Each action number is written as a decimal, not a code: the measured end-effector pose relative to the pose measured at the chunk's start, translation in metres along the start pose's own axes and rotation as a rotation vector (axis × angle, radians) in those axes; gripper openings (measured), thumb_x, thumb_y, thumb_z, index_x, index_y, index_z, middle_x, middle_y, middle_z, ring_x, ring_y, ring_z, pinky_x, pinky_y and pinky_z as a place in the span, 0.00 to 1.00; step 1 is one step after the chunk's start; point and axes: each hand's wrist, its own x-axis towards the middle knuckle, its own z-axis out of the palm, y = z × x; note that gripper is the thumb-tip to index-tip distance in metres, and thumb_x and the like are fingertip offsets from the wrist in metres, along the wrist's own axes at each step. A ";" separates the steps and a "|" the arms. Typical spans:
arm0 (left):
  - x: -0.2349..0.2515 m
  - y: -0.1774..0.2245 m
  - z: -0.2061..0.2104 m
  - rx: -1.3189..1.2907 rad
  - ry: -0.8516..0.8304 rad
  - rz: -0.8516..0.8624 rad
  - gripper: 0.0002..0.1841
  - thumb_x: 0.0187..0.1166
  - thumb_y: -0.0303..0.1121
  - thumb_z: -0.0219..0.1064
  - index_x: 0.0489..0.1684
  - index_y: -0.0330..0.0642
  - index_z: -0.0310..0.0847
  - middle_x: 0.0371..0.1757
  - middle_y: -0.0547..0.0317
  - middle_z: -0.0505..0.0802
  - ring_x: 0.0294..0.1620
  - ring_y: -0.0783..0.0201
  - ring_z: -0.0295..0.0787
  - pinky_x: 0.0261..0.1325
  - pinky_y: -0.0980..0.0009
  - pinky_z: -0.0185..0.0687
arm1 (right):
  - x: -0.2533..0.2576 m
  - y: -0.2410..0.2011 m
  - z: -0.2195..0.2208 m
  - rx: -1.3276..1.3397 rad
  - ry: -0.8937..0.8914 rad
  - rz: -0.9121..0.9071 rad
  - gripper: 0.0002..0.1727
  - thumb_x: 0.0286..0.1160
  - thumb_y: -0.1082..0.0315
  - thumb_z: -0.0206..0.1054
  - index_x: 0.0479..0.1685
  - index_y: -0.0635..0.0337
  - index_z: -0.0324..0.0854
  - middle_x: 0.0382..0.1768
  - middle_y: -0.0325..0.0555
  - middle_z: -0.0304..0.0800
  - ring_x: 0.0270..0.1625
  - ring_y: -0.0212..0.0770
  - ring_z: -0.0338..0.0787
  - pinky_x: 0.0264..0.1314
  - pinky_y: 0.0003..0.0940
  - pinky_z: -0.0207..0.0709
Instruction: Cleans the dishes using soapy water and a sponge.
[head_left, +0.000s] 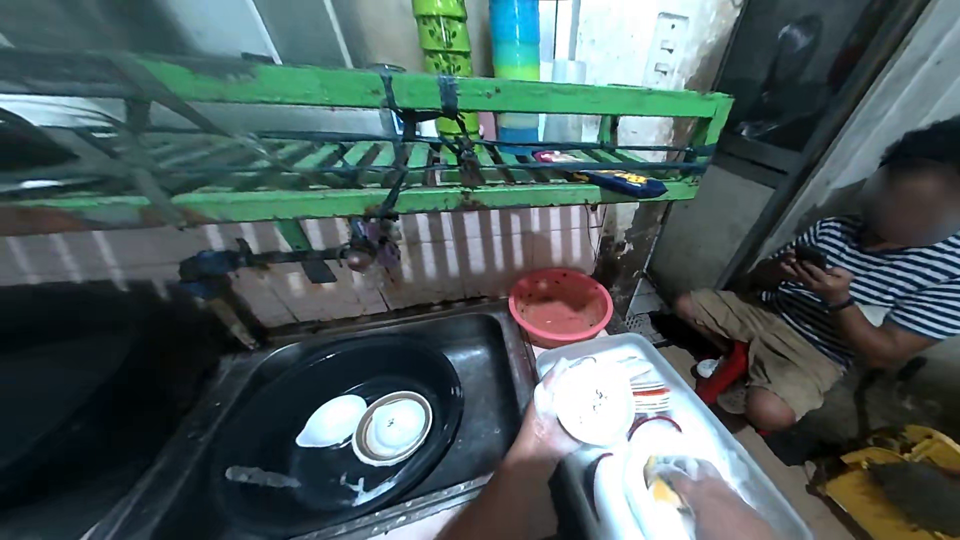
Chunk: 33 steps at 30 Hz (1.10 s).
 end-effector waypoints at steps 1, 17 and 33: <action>0.001 -0.002 -0.001 0.008 -0.004 -0.014 0.30 0.89 0.58 0.43 0.60 0.43 0.82 0.51 0.43 0.93 0.53 0.48 0.92 0.57 0.46 0.88 | 0.005 -0.001 0.003 -0.044 -0.028 -0.013 0.28 0.73 0.72 0.70 0.76 0.52 0.81 0.80 0.60 0.75 0.83 0.67 0.70 0.80 0.64 0.69; 0.003 -0.070 0.051 0.772 0.246 0.317 0.22 0.95 0.36 0.47 0.77 0.31 0.74 0.73 0.40 0.83 0.72 0.57 0.79 0.76 0.61 0.73 | 0.057 -0.075 -0.025 1.139 0.645 0.141 0.33 0.75 0.77 0.66 0.82 0.67 0.63 0.64 0.59 0.84 0.63 0.43 0.87 0.67 0.42 0.82; 0.010 -0.029 0.037 1.013 0.033 0.013 0.22 0.91 0.48 0.54 0.70 0.43 0.82 0.62 0.52 0.90 0.61 0.62 0.86 0.67 0.59 0.82 | 0.032 -0.053 -0.036 0.450 0.316 -0.226 0.24 0.71 0.70 0.70 0.67 0.74 0.81 0.63 0.66 0.88 0.70 0.56 0.86 0.78 0.53 0.74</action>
